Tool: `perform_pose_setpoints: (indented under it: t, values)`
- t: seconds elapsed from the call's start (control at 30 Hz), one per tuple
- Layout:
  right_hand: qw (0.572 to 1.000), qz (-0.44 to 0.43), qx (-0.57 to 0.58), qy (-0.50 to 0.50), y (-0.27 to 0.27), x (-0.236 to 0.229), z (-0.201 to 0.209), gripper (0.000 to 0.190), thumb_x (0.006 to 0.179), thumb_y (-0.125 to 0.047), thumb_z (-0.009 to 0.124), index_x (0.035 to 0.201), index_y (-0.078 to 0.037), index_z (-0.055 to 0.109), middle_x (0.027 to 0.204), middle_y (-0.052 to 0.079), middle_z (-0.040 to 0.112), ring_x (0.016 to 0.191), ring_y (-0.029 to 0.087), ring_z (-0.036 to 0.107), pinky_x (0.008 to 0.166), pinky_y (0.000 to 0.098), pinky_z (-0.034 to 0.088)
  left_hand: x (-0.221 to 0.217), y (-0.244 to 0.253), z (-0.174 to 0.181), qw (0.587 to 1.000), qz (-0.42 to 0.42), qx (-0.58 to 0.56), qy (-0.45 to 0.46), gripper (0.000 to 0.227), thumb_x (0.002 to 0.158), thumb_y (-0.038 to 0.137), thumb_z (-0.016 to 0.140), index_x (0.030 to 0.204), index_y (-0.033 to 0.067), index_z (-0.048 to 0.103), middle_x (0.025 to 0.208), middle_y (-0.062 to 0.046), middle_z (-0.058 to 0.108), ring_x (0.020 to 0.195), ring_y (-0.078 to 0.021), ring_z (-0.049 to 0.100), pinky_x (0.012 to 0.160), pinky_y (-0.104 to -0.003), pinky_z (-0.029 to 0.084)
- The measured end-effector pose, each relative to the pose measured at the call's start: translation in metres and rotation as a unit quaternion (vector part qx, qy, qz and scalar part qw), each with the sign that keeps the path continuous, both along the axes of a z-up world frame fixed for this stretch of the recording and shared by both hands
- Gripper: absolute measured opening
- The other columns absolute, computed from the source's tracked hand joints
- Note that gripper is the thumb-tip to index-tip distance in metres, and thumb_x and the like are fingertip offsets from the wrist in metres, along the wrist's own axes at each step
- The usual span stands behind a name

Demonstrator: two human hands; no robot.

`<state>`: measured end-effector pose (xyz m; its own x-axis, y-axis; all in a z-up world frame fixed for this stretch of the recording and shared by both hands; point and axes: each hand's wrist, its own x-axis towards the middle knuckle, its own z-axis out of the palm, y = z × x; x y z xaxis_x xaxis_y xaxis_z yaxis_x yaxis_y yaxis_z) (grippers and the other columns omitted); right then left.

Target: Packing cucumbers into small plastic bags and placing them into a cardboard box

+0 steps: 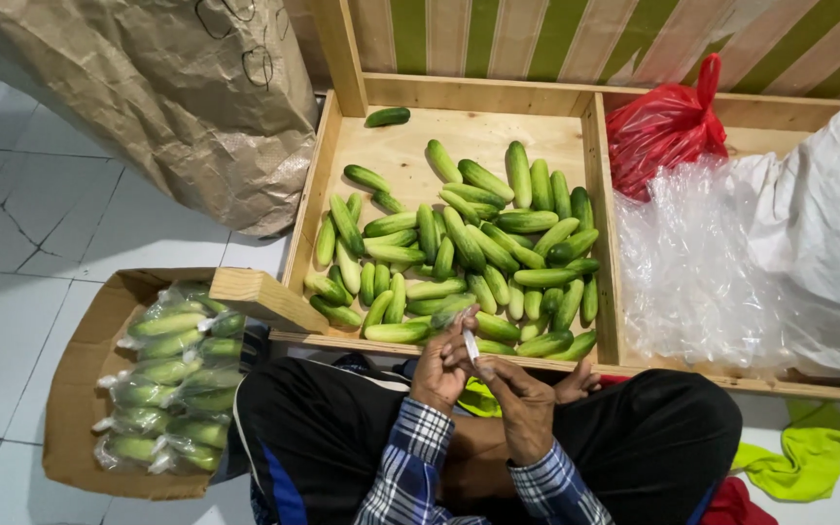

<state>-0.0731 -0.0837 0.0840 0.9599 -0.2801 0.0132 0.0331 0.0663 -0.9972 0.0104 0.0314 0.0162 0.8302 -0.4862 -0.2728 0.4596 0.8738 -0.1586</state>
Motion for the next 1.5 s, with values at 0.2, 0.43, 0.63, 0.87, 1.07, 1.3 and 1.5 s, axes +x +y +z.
perform_pose_setpoints:
  t: [0.2, 0.43, 0.63, 0.87, 1.07, 1.3, 1.5]
  values:
    - [0.998, 0.000, 0.045, 0.050, -0.003, 0.001, 0.003, 0.016, 0.085, -0.006, 0.077, 0.097, 0.003, 0.081, 0.099, 0.015, 0.083, 0.095, 0.020, 0.076, 0.093, 0.0315, 0.062, -0.013, 0.004, -0.002, 0.996, -0.006, 0.050, -0.067, 0.048, 0.105, 0.011, 0.055, 0.147, -0.0095, 0.043, 0.103, -0.006, 0.057, 0.046, 0.0015, 0.019, 0.038, -0.012, 0.022]
    - [0.998, -0.002, 0.027, 0.054, 0.001, -0.008, -0.013, 0.016, 0.085, -0.004, 0.077, 0.098, 0.002, 0.082, 0.101, 0.014, 0.083, 0.097, 0.019, 0.076, 0.095, 0.0288, 0.060, -0.039, -0.013, -0.016, 0.993, -0.050, 0.107, 0.004, 0.059, 0.097, 0.036, 0.065, 0.149, 0.0111, 0.055, 0.125, -0.009, 0.073, 0.063, -0.0138, 0.069, 0.056, -0.029, 0.060]
    - [0.998, 0.003, 0.018, 0.067, -0.004, -0.018, -0.024, 0.013, 0.084, -0.002, 0.077, 0.096, 0.004, 0.082, 0.098, 0.016, 0.083, 0.093, 0.020, 0.077, 0.091, 0.0294, 0.062, -0.052, -0.023, -0.039, 0.995, -0.069, 0.051, 0.043, 0.058, 0.099, 0.041, 0.063, 0.140, -0.0005, 0.060, 0.113, -0.017, 0.075, 0.082, -0.0156, 0.076, 0.052, -0.020, 0.058]
    - [0.996, 0.001, 0.005, 0.089, 0.000, -0.022, -0.033, 0.014, 0.084, -0.006, 0.078, 0.094, 0.002, 0.083, 0.099, 0.015, 0.083, 0.095, 0.020, 0.076, 0.094, 0.0307, 0.061, -0.033, -0.006, -0.062, 0.976, -0.053, 0.209, -0.023, 0.034, 0.099, 0.025, 0.066, 0.127, 0.0054, 0.064, 0.081, 0.010, 0.062, 0.039, 0.0030, 0.021, 0.034, -0.015, 0.014]
    - [0.995, 0.000, 0.011, 0.100, 0.008, -0.009, -0.038, 0.016, 0.085, -0.009, 0.077, 0.096, 0.002, 0.082, 0.099, 0.016, 0.083, 0.094, 0.020, 0.077, 0.090, 0.0311, 0.063, 0.013, 0.016, 0.023, 0.702, -0.144, 0.662, -0.219, 0.016, 0.095, 0.023, 0.072, 0.085, 0.0105, 0.069, 0.067, 0.001, 0.063, 0.051, -0.0070, 0.043, 0.052, -0.025, 0.033]
    - [0.999, 0.000, 0.015, 0.031, 0.002, 0.007, -0.077, 0.013, 0.088, -0.006, 0.076, 0.098, 0.000, 0.081, 0.100, 0.013, 0.081, 0.097, 0.019, 0.075, 0.097, 0.0306, 0.059, 0.032, 0.004, -0.021, 0.011, -0.074, 0.847, -0.526, 0.013, 0.087, 0.023, 0.058, 0.076, 0.0170, 0.063, 0.066, -0.011, 0.066, 0.056, -0.0379, 0.065, 0.043, -0.050, 0.041]
    - [0.957, -0.053, -0.262, -0.110, -0.003, 0.033, -0.038, 0.010, 0.086, 0.002, 0.077, 0.096, 0.003, 0.078, 0.106, 0.024, 0.076, 0.105, 0.044, 0.071, 0.096, 0.0513, 0.056, 0.003, 0.002, -0.024, 0.099, -0.048, 0.918, -0.382, 0.020, 0.091, 0.011, 0.057, 0.110, 0.0168, 0.060, 0.086, -0.007, 0.070, 0.068, -0.0332, 0.074, 0.063, -0.047, 0.062]
